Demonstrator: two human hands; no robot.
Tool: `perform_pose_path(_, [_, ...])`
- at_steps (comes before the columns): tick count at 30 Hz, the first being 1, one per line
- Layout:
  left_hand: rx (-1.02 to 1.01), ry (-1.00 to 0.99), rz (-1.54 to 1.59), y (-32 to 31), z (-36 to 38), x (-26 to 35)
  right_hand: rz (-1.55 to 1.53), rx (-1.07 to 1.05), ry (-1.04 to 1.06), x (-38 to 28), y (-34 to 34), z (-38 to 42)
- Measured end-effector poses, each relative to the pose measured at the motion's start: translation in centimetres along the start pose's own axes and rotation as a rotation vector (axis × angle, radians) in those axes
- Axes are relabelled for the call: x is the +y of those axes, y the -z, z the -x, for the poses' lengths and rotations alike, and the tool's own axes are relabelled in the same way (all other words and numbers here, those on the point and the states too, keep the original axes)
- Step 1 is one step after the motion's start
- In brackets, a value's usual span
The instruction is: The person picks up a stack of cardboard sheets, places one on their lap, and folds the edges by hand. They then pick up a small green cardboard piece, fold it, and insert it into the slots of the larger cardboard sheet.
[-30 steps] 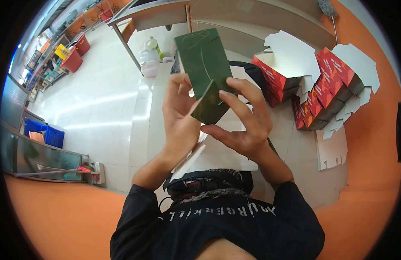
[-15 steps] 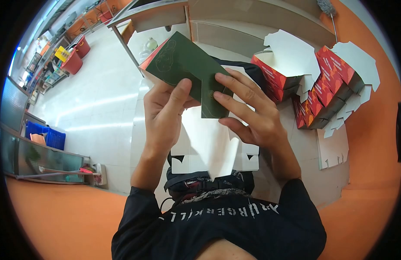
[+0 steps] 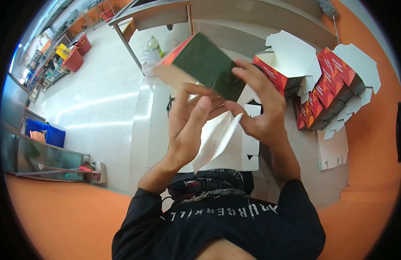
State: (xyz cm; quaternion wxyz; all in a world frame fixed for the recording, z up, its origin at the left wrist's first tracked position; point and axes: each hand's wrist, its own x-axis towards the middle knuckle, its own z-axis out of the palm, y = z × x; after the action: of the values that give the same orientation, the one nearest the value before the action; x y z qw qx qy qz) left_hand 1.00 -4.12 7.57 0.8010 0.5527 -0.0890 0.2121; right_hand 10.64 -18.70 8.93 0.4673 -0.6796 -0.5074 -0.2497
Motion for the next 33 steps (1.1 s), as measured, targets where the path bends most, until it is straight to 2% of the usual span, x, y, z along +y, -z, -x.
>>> perform_pose_path(1, [-0.063, -0.055, -0.029, -0.3, 0.0, 0.2, -0.033, 0.054, -0.016, 0.6, 0.1, 0.0])
perform_pose_path(3, [-0.316, -0.269, -0.683, 1.8, -1.1, 2.1, 0.014, 0.117, -0.074, 2.2, 1.7, -0.1])
perform_pose_path(4, [-0.28, -0.453, -0.889, 2.2, -1.5, 2.0, -0.177, 0.191, -0.184, 3.3, 2.5, -0.2])
perform_pose_path(5, [-0.282, -0.624, -1.304, 3.1, -1.8, 2.6, -0.335, 0.242, -0.243, 3.8, 3.5, -0.7])
perform_pose_path(8, [-0.414, -0.687, -1.716, 4.7, -2.8, 4.6, -0.595, 0.274, -0.605, 7.3, 6.9, -0.6])
perform_pose_path(10, [-0.513, -0.631, -1.809, 6.6, -3.6, 4.4, -0.673, 0.321, -0.732, 10.4, 7.0, -0.3])
perform_pose_path(13, [-0.704, -0.725, -1.751, 7.7, -4.8, 4.0, -0.734, 0.407, -0.713, 14.0, 4.9, 1.2])
perform_pose_path(14, [-0.695, -0.752, -1.702, 7.3, -4.9, 4.1, -0.741, 0.439, -0.692, 14.9, 3.9, 1.8])
perform_pose_path(17, [-0.58, -0.634, -1.484, 7.4, -5.6, 3.7, -0.658, 0.551, -0.6, 16.8, 1.7, 3.7])
perform_pose_path(20, [-0.531, -0.554, -1.385, 7.6, -5.8, 3.7, -0.282, 0.623, -0.458, 11.9, 1.7, 4.0])
perform_pose_path(21, [-0.492, -0.537, -1.343, 7.5, -5.7, 3.6, -0.082, 0.594, -0.398, 8.8, 1.3, 3.6])
perform_pose_path(23, [-0.428, -0.507, -1.259, 7.2, -5.8, 3.5, -0.124, 0.435, -0.29, 5.7, 0.4, 4.4])
perform_pose_path(25, [-0.433, -0.477, -1.238, 7.2, -5.6, 3.5, 0.058, 0.187, 0.075, 3.8, -0.7, 2.7])
perform_pose_path(28, [-0.415, -0.428, -1.177, 7.0, -5.1, 4.1, -0.049, 0.13, 0.045, 2.4, -2.5, 0.5])
perform_pose_path(30, [-0.384, -0.387, -1.141, 6.9, -4.8, 4.4, -0.123, 0.052, -0.066, 1.9, -2.3, 0.1])
perform_pose_path(33, [-0.335, -0.354, -1.105, 6.6, -4.4, 4.0, -0.098, 0.168, -0.178, 1.7, -2.5, 0.4])
